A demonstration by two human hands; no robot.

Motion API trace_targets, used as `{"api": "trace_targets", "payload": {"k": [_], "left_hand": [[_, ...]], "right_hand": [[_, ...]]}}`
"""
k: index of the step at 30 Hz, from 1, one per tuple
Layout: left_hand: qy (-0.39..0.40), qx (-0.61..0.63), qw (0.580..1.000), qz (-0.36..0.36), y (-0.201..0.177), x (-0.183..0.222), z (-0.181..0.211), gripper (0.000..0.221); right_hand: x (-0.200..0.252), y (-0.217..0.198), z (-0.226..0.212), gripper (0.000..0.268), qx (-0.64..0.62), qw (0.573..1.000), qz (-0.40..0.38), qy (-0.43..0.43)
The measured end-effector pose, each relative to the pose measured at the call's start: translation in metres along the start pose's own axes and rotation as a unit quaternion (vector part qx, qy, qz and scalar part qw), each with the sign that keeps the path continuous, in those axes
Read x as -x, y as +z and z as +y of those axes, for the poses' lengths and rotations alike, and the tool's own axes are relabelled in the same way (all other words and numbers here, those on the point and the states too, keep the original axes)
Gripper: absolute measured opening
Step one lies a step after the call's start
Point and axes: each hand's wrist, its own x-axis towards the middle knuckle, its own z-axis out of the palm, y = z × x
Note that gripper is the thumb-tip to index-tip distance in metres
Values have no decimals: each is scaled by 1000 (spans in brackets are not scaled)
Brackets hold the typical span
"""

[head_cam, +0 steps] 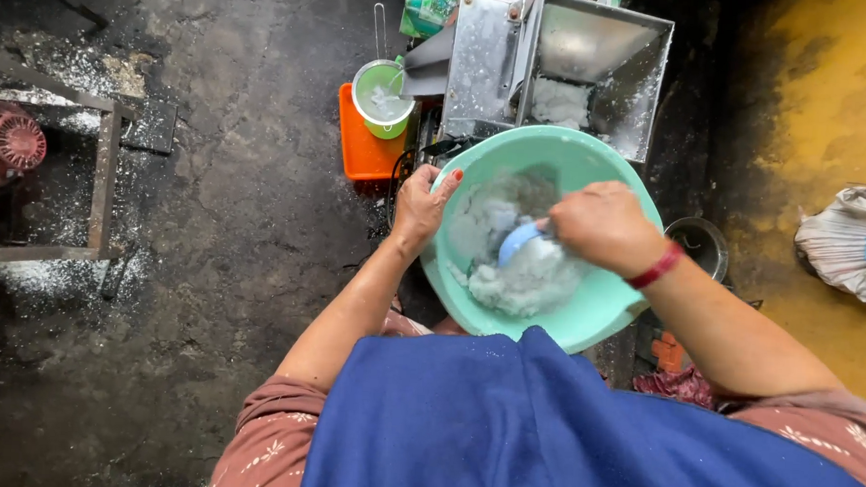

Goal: Mixing shredded coconut with water in a bowl and transferring the mixture into a processing machine using a scoop.

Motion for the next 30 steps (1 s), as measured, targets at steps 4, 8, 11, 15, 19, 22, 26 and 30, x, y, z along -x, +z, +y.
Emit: {"api": "trace_targets", "payload": {"k": [4, 8, 11, 15, 19, 22, 26, 30], "left_hand": [[-1, -2, 1000, -3, 6, -3, -1, 49], [-1, -12, 1000, -5, 7, -7, -4, 50], [-6, -21, 1000, 4, 3, -3, -6, 50], [-8, -19, 1000, 2, 5, 1, -1, 51], [1, -29, 1000, 6, 8, -1, -3, 51], [1, -30, 999, 18, 8, -1, -10, 51], [-18, -3, 1000, 23, 8, 7, -7, 48], [-17, -1, 1000, 24, 9, 14, -4, 49]], "right_hand": [[6, -52, 16, 24, -27, 993, 3, 116], [-22, 7, -6, 33, -67, 990, -48, 115], [-9, 32, -5, 26, -97, 985, -123, 73], [23, -35, 17, 31, -94, 970, -151, 166], [9, 49, 46, 32, -93, 950, -39, 296], [5, 91, -15, 37, -255, 927, -68, 267], [53, 11, -17, 37, -202, 945, -130, 224], [80, 64, 29, 34, -151, 911, -140, 358]]}}
